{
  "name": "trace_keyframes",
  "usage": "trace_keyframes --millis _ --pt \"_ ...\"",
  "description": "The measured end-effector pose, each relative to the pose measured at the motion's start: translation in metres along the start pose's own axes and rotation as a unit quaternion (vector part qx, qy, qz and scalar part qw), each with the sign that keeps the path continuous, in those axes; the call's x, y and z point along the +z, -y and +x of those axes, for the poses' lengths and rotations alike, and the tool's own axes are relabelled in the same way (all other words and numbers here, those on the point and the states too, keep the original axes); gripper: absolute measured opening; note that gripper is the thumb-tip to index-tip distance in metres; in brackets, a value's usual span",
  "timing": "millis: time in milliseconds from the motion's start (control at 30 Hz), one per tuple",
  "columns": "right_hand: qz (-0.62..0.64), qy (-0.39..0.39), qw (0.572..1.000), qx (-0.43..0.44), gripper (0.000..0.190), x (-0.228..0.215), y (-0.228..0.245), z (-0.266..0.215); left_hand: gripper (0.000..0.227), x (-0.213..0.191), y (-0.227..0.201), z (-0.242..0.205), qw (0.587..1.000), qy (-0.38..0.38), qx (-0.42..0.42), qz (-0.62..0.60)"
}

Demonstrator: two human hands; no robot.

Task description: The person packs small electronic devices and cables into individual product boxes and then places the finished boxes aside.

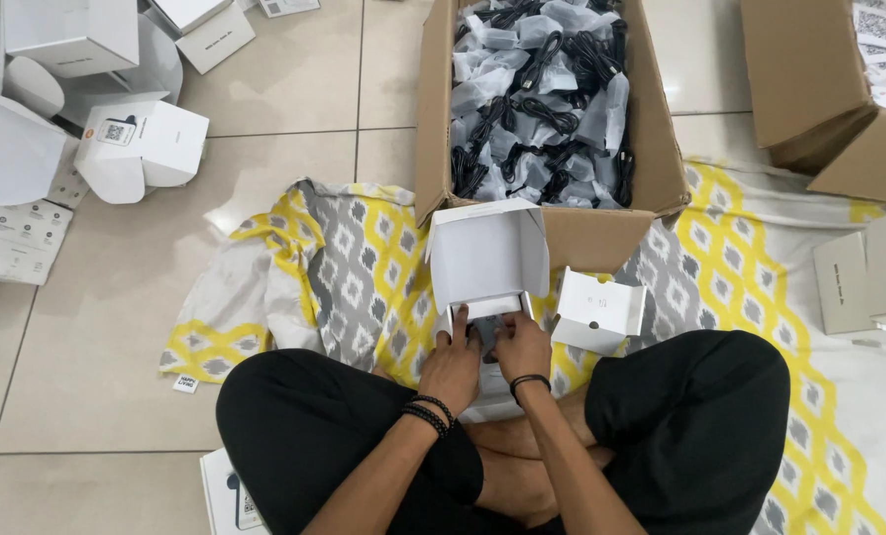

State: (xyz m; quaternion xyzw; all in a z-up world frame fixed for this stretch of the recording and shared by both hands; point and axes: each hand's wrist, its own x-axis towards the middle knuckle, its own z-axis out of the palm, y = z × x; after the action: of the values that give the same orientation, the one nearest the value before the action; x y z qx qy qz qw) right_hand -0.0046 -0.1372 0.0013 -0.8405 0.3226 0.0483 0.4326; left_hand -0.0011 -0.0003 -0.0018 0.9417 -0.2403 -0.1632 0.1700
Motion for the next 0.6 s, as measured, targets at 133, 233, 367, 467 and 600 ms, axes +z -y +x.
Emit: trace_keyframes --millis 133,233,367,467,600 --pt "0.014 0.024 0.998 -0.052 0.028 0.001 -0.028 0.005 0.049 -0.013 -0.010 -0.005 0.999 0.013 -0.016 0.027" --pt "0.155 0.122 0.980 -0.039 0.037 -0.017 -0.030 -0.007 0.058 -0.030 -0.027 -0.012 0.996 -0.013 -0.015 0.085" --pt "0.213 0.113 0.966 -0.091 0.045 -0.062 -0.029 -0.034 0.054 -0.048 -0.057 -0.023 0.982 -0.093 0.016 0.165" --pt "0.157 -0.015 0.979 -0.128 0.040 -0.092 -0.053 -0.031 0.050 -0.048 -0.085 -0.019 0.983 -0.128 0.067 0.115" --pt "0.019 -0.257 0.940 -0.222 0.057 -0.119 -0.081 0.003 0.063 -0.012 -0.120 0.014 0.971 -0.163 0.113 -0.131"
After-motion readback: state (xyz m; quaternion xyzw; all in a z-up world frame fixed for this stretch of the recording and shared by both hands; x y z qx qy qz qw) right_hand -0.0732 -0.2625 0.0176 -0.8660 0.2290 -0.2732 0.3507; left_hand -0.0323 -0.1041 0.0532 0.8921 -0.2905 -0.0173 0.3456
